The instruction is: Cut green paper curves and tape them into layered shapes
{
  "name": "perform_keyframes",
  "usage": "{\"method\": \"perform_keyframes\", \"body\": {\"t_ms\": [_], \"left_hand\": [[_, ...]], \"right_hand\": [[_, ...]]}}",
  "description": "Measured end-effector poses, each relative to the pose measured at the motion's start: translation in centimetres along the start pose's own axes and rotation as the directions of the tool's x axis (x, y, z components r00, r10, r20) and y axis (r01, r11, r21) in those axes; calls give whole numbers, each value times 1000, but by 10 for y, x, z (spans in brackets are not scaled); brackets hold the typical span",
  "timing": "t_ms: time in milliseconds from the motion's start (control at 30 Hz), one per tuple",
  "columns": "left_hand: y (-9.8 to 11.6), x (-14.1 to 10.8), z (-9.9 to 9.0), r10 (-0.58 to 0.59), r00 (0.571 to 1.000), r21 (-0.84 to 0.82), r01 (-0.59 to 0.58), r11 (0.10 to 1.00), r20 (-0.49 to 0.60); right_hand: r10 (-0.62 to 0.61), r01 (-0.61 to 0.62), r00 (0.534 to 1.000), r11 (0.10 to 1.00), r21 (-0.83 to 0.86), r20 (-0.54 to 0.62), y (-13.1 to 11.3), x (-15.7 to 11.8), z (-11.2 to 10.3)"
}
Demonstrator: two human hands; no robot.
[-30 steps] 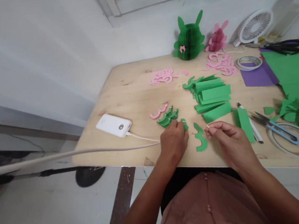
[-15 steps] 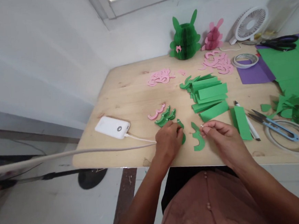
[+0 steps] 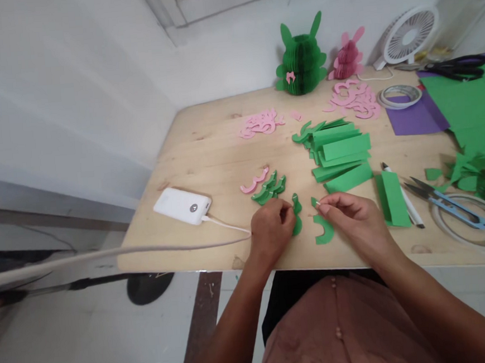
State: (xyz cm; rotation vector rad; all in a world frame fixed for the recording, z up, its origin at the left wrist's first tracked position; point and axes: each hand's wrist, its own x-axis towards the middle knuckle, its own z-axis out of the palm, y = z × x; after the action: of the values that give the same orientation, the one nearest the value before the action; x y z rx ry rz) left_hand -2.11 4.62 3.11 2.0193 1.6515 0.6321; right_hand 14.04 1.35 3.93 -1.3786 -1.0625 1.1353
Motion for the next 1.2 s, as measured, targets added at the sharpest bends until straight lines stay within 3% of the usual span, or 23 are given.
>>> {"method": "perform_keyframes", "body": {"t_ms": [167,300,500,1000,1200], "left_hand": [[-1,-6,-2,-14,1000,-109,14,994,0],[2,-12,-6,11,999,-122,-15,992,-31],[10,-22,-12,12,1000,-266,-17,964,-22],[19,-36,-18,-58,998,-496,65,866,31],[23,-37,-19,-84,996,-534,88,841,33]], "right_hand": [[-130,140,990,971,-196,62,-1,0,-1],[-208,220,975,947,-233,72,-4,-3,2],[-374,412,908,880,-235,191,-3,-8,7],[-457,514,856,807,-291,242,-8,-17,9],[-533,595,803,744,-306,265,-5,-20,5]]}}
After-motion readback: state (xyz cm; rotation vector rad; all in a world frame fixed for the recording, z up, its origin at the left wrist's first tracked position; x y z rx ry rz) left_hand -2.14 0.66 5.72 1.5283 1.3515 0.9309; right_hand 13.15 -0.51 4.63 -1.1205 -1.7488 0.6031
